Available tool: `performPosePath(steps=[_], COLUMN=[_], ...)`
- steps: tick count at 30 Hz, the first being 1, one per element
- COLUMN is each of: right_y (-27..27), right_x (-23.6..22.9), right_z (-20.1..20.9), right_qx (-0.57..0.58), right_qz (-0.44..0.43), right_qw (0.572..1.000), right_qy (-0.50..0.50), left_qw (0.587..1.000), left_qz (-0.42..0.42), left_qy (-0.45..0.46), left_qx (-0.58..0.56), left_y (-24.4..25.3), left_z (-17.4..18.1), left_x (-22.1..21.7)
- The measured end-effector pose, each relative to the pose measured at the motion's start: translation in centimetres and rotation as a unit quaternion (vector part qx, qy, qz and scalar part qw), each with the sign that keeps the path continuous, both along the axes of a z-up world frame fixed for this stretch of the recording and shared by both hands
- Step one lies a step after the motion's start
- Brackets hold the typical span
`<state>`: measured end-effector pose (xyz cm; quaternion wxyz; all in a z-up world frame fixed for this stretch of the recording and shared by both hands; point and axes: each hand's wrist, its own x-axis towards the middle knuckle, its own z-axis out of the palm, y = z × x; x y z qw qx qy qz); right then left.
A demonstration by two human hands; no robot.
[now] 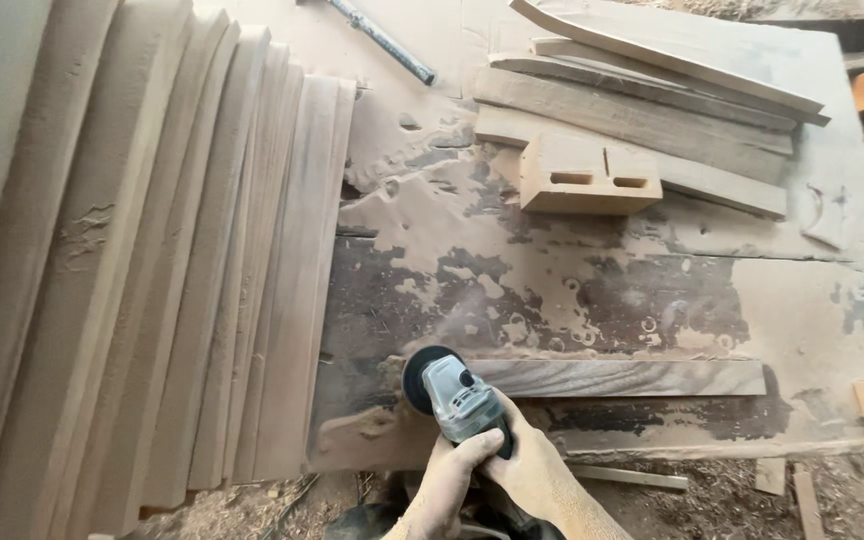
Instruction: The person uses an angle grinder with a sanding disc to smooth the surface of a wooden plank on a workbench. The person moves the tool back and forth along the plank, generating sawdust, and briefly flips the plank to work on the other side.
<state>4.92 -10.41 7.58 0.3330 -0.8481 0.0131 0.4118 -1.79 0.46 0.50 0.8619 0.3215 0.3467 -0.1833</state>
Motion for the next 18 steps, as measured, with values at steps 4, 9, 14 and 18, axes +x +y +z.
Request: performPosePath(steps=[4,9,14,18], right_y=[-0.6,-1.5,-2.9,-3.5], right_x=[0.2,0.4,0.4,0.8], right_z=[-0.1,-0.5,0.1,1.1], right_qx=[-0.040,-0.036,-0.061,-0.110], right_qz=[-0.007,-0.014,-0.047,-0.042], right_qw=[0.999,0.998,0.997,0.993], right_qy=[-0.012,-0.044,-0.023,-0.034], left_qw=[0.999,0.998,0.995,0.993], left_qz=[-0.007,-0.016,-0.042,-0.067], left_qy=[-0.007,-0.013,0.005,-0.009], left_qx=[-0.035,-0.057,-0.087,-0.097], left_y=[-0.6,-1.2,-2.5,-3.4], left_z=[-0.5,-0.7,-0.4,-0.1], left_x=[0.4,0.9,1.5,2.3])
